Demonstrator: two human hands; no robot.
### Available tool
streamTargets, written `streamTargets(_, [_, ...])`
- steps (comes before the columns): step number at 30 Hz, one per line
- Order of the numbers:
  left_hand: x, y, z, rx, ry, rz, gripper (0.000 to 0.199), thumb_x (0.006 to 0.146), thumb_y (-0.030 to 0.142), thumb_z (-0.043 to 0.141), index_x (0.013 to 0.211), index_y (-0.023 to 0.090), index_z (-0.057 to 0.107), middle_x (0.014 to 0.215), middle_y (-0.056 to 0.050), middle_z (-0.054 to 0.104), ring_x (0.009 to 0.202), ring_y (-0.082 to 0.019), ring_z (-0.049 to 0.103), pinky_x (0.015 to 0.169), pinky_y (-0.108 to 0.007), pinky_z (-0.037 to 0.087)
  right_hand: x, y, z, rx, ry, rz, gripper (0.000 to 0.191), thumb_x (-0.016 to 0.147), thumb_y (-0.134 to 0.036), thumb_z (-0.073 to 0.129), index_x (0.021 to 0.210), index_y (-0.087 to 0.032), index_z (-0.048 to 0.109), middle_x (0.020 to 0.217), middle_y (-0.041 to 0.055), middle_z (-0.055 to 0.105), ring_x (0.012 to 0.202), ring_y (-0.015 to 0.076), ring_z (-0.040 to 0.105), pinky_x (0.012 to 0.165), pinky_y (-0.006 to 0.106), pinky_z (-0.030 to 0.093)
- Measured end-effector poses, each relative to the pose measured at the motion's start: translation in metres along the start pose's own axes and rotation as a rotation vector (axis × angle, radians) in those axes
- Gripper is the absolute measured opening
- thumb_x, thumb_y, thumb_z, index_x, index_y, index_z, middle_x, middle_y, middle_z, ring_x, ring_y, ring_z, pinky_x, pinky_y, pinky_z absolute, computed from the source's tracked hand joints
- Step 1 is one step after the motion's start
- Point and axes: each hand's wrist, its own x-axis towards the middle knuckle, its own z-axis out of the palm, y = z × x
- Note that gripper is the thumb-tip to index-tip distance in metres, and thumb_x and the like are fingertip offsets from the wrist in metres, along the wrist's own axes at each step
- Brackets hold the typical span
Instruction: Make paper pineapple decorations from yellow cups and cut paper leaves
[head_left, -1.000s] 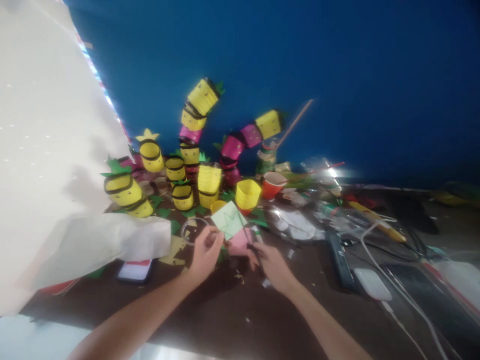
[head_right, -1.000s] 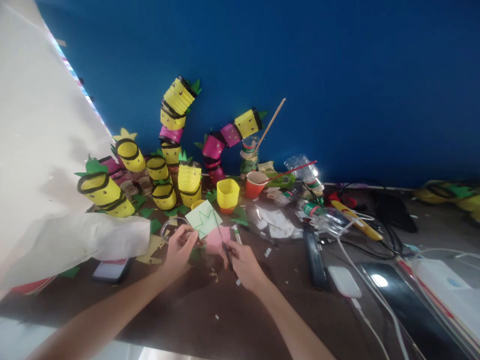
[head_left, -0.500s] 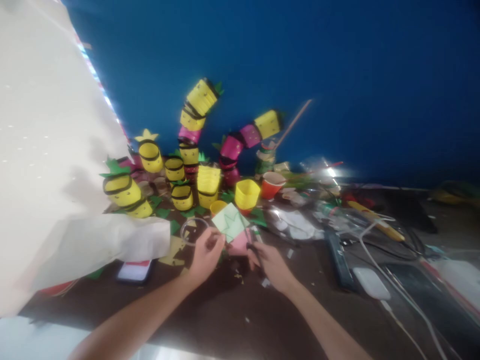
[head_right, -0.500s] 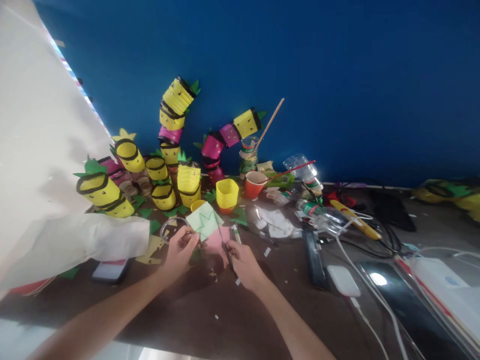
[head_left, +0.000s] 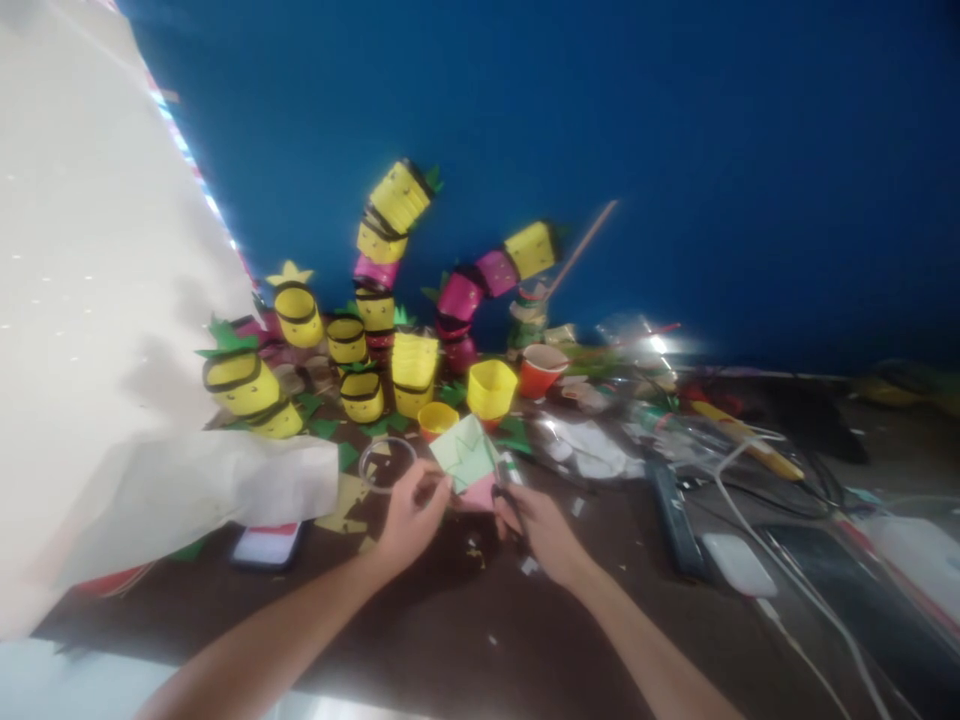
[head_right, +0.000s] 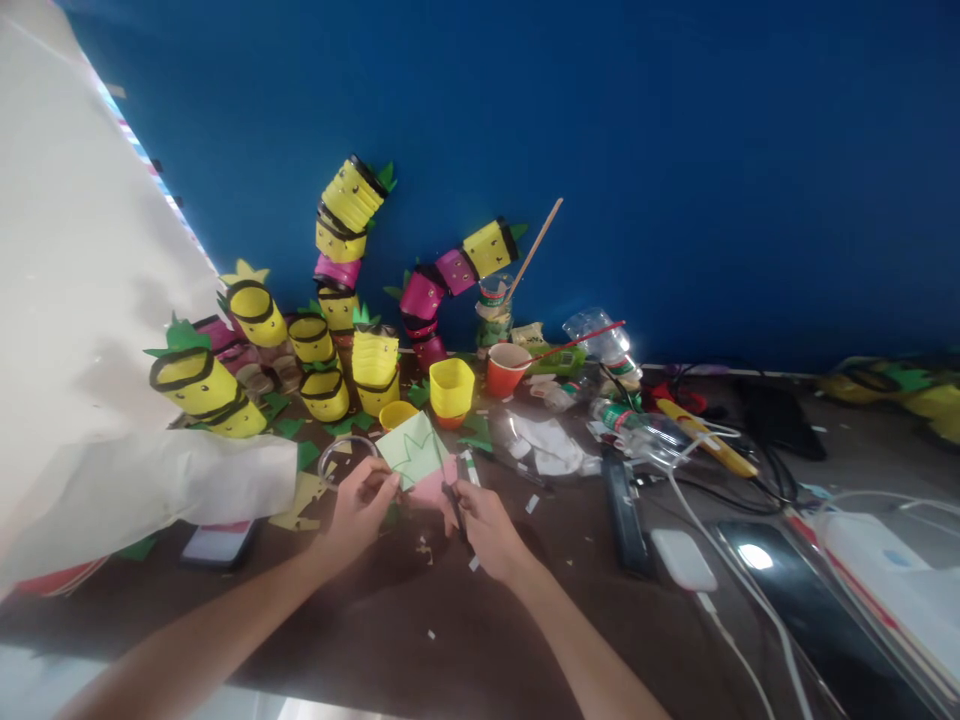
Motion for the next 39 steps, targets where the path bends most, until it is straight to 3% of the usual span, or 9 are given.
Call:
streamTargets(7, [-0.002, 0.006, 0.002, 0.021, -0.030, -0.007, 0.013, 0.080, 0.027, 0.052, 0.073, 0.017, 0.048, 0.062, 0.002, 0.060, 0.060, -0.012, 0.061, 0.057, -0.020, 0.046, 0.002, 0.010, 0.002, 0.013, -0.015, 0.028, 0.040, 0.079, -0.052, 0.047, 0.061, -0.017, 0.048, 0.052, -0.0020, 0.050, 0.045, 0.0085, 0.042, 0.043, 0.020, 0.031])
streamTargets(13, [-0.005, 0.010, 0.003, 0.005, -0.057, -0.022, 0.014, 0.080, 0.027, 0.051, 0.071, 0.017, 0.047, 0.063, 0.000, 0.063, 0.062, -0.013, 0.063, 0.060, -0.022, 0.048, 0.003, 0.017, 0.005, 0.022, -0.031, -0.043, 0.040, 0.081, -0.054, 0.044, 0.069, -0.017, 0.050, 0.057, -0.0013, 0.053, 0.050, 0.0089, 0.043, 0.047, 0.021, 0.031])
streamTargets(30, [-0.006, 0.012, 0.006, 0.007, -0.071, -0.023, 0.019, 0.078, 0.033, 0.054, 0.069, 0.017, 0.049, 0.064, -0.001, 0.064, 0.061, -0.013, 0.062, 0.058, -0.022, 0.048, 0.001, 0.012, 0.010, 0.066, -0.042, -0.042, 0.043, 0.081, -0.056, 0.042, 0.077, -0.015, 0.054, 0.060, -0.0006, 0.052, 0.052, 0.0094, 0.042, 0.049, 0.021, 0.031])
streamTargets(39, [-0.006, 0.011, 0.004, 0.043, -0.077, -0.010, 0.016, 0.080, 0.030, 0.052, 0.071, 0.017, 0.049, 0.066, -0.002, 0.064, 0.064, -0.014, 0.063, 0.060, -0.023, 0.048, 0.000, 0.008, 0.008, 0.052, -0.035, -0.043, 0.043, 0.079, -0.056, 0.044, 0.071, -0.016, 0.053, 0.059, -0.0007, 0.053, 0.053, 0.0099, 0.044, 0.050, 0.022, 0.032])
